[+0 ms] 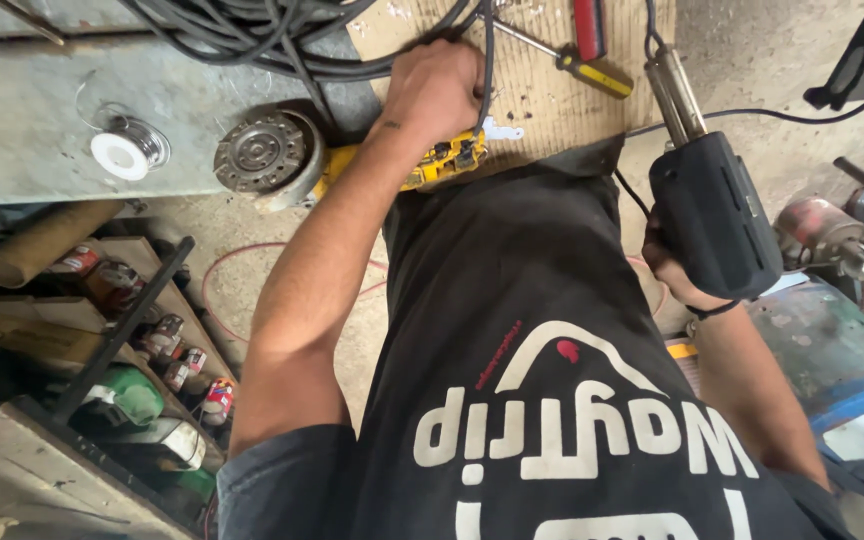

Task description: Soldering wires and components inside a power tool using a soldering gun and screwdriver

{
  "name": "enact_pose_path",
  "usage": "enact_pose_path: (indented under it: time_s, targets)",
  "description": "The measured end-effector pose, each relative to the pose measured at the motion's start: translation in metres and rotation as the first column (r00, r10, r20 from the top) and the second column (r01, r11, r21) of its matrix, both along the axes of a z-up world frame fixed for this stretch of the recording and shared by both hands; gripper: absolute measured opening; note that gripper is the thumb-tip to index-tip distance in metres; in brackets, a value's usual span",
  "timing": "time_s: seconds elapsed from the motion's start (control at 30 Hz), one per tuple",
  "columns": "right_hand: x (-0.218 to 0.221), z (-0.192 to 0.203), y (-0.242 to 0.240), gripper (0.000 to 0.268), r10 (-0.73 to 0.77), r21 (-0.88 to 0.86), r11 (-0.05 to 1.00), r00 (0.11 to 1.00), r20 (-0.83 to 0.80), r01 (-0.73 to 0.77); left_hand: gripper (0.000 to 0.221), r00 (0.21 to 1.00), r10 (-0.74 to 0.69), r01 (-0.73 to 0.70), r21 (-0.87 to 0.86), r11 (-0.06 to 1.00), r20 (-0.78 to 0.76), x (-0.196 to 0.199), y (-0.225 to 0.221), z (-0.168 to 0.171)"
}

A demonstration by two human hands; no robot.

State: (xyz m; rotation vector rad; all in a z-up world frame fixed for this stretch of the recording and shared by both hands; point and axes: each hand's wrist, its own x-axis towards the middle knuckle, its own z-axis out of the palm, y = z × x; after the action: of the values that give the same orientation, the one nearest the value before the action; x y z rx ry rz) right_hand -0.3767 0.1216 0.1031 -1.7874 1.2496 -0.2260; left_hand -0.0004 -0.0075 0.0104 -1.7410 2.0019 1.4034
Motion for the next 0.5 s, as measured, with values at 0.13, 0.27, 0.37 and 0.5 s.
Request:
enact_pose_path:
  time_s: [0.13, 0.27, 0.37, 0.5]
  targets:
    - [0.001, 0.000, -0.001, 0.022, -0.096, 0.006, 0.995, 0.995, 0.028, 0.096, 0.016, 0.999, -0.053, 0.053, -0.012, 0.999, 0.009, 0.000, -0.007, 0.012]
    - [0.020, 0.014, -0.002, 0.022, -0.438, 0.476, 0.794, 0.899, 0.016, 0.378, 0.016, 0.998, -0.056, 0.056, -0.002, 0.998, 0.030, 0.000, -0.004, 0.007]
    - [0.021, 0.017, -0.005, 0.023, -0.463, 0.484, 0.782, 0.886, 0.028, 0.393, 0.016, 0.997, -0.065, 0.066, -0.022, 0.998, 0.044, 0.000, -0.002, 0.003]
    - [-0.030, -0.036, 0.013, 0.026, -0.239, 0.425, 0.897, 0.941, 0.241, 0.120, 0.019, 0.999, -0.017, 0.015, 0.063, 0.998, 0.036, -0.003, -0.004, -0.003]
